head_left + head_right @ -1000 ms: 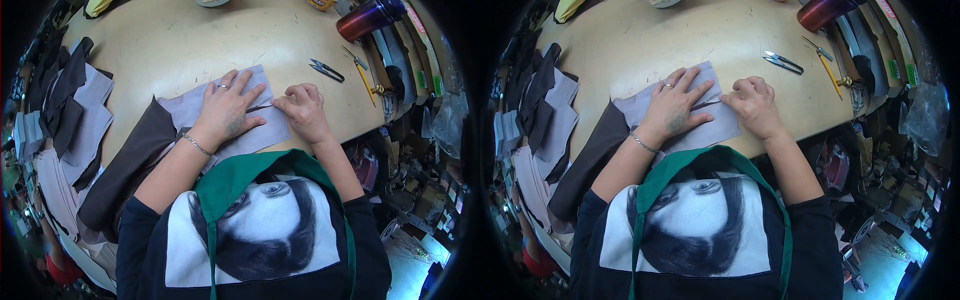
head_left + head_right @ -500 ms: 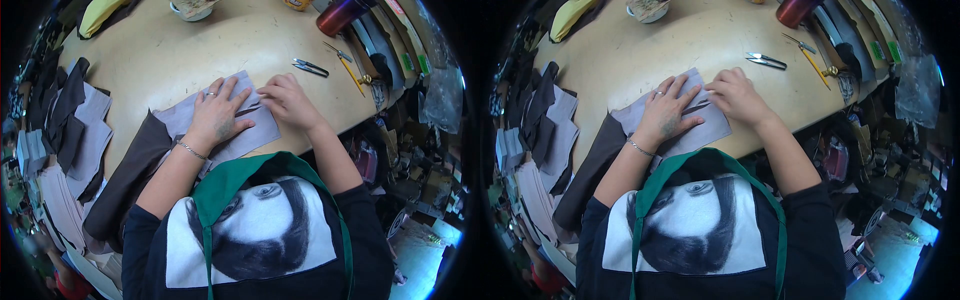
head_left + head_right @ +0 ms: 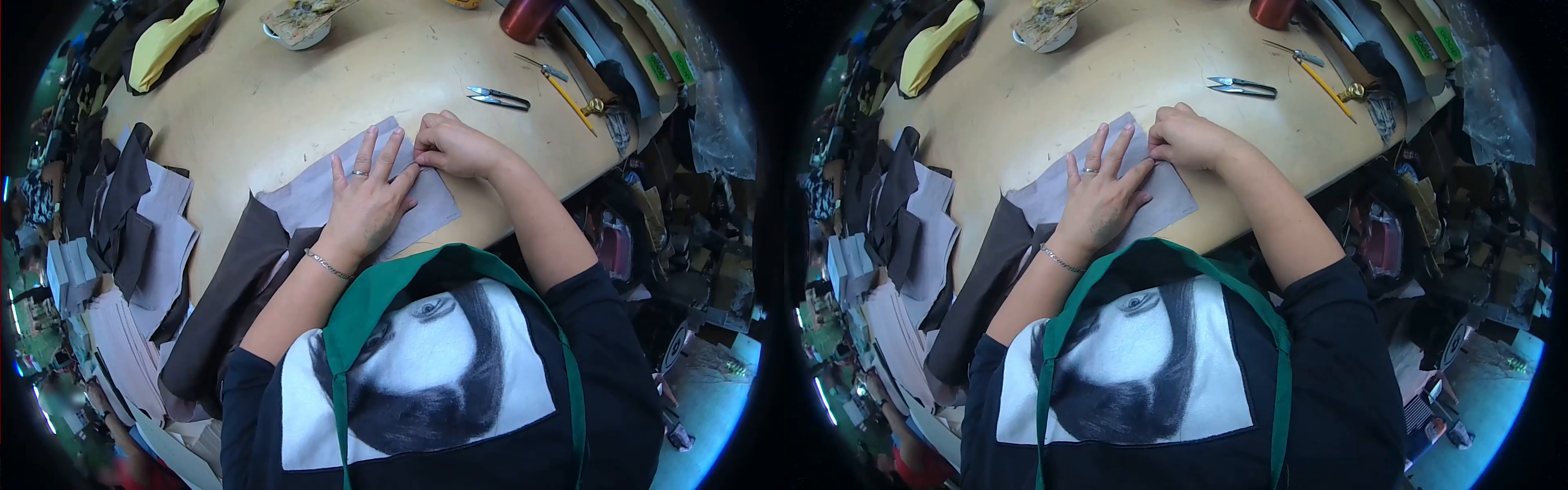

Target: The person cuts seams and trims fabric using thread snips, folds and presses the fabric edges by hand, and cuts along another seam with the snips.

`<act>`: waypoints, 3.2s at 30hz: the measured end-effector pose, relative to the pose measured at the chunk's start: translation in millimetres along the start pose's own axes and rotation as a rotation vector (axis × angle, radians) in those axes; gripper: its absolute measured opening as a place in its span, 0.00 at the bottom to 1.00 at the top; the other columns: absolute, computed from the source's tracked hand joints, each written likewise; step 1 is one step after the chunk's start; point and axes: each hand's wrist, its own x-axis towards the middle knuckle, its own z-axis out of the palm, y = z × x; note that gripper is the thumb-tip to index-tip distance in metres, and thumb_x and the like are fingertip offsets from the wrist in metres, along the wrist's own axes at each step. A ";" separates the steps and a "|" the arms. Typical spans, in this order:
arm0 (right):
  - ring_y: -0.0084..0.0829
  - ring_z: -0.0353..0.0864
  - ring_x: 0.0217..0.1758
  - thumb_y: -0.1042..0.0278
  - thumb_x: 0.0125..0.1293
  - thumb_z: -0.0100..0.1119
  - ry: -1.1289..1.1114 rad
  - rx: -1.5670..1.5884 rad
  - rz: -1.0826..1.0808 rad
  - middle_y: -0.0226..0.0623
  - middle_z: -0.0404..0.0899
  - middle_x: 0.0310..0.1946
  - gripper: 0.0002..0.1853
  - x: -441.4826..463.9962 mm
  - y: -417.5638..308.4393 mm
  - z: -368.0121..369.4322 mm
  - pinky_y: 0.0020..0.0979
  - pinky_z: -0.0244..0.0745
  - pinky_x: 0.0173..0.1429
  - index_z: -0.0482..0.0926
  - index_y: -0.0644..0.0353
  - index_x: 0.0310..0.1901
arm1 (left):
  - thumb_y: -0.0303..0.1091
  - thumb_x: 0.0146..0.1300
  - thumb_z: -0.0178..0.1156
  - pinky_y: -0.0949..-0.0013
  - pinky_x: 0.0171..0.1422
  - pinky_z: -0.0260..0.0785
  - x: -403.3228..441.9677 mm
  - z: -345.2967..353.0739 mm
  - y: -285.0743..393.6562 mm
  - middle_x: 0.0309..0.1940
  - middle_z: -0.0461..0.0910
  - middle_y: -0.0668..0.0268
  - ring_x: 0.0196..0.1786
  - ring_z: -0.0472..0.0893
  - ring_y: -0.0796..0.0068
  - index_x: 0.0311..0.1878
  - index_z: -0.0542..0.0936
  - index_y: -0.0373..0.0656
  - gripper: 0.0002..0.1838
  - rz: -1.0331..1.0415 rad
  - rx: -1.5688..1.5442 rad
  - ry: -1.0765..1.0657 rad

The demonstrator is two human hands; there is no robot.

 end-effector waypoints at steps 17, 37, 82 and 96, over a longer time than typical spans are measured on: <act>0.41 0.73 0.46 0.70 0.55 0.62 0.439 -0.214 0.088 0.38 0.72 0.39 0.07 -14.4 -10.8 23.0 0.40 0.72 0.47 0.75 0.61 0.34 | 0.46 0.59 0.62 0.19 0.60 0.49 -2.9 -4.1 6.6 0.74 0.48 0.61 0.77 0.39 0.47 0.59 0.76 0.66 0.23 -0.028 0.047 -0.067; 0.34 0.70 0.45 0.65 0.56 0.58 0.636 -0.439 -0.090 0.27 0.72 0.35 0.09 -40.3 -12.5 58.0 0.38 0.68 0.41 0.84 0.44 0.38 | 0.50 0.59 0.59 0.21 0.59 0.53 -40.3 4.9 8.5 0.75 0.47 0.64 0.77 0.41 0.53 0.60 0.74 0.67 0.24 -0.043 -0.002 -0.058; 0.42 0.75 0.51 0.63 0.57 0.66 0.678 -0.418 0.025 0.40 0.78 0.46 0.21 -24.2 126.4 -32.2 0.40 0.66 0.60 0.76 0.61 0.51 | 0.36 0.60 0.60 0.55 0.63 0.67 -58.8 -24.8 -1.1 0.57 0.74 0.55 0.63 0.72 0.55 0.54 0.76 0.40 0.20 0.361 -0.281 0.153; 0.28 0.74 0.38 0.66 0.50 0.59 0.524 -0.505 -0.409 0.27 0.74 0.35 0.20 -55.7 -7.7 16.8 0.33 0.65 0.42 0.78 0.54 0.49 | 0.52 0.67 0.47 0.42 0.69 0.56 -18.0 24.7 20.5 0.70 0.58 0.60 0.74 0.56 0.60 0.65 0.68 0.43 0.29 0.375 -0.308 -0.098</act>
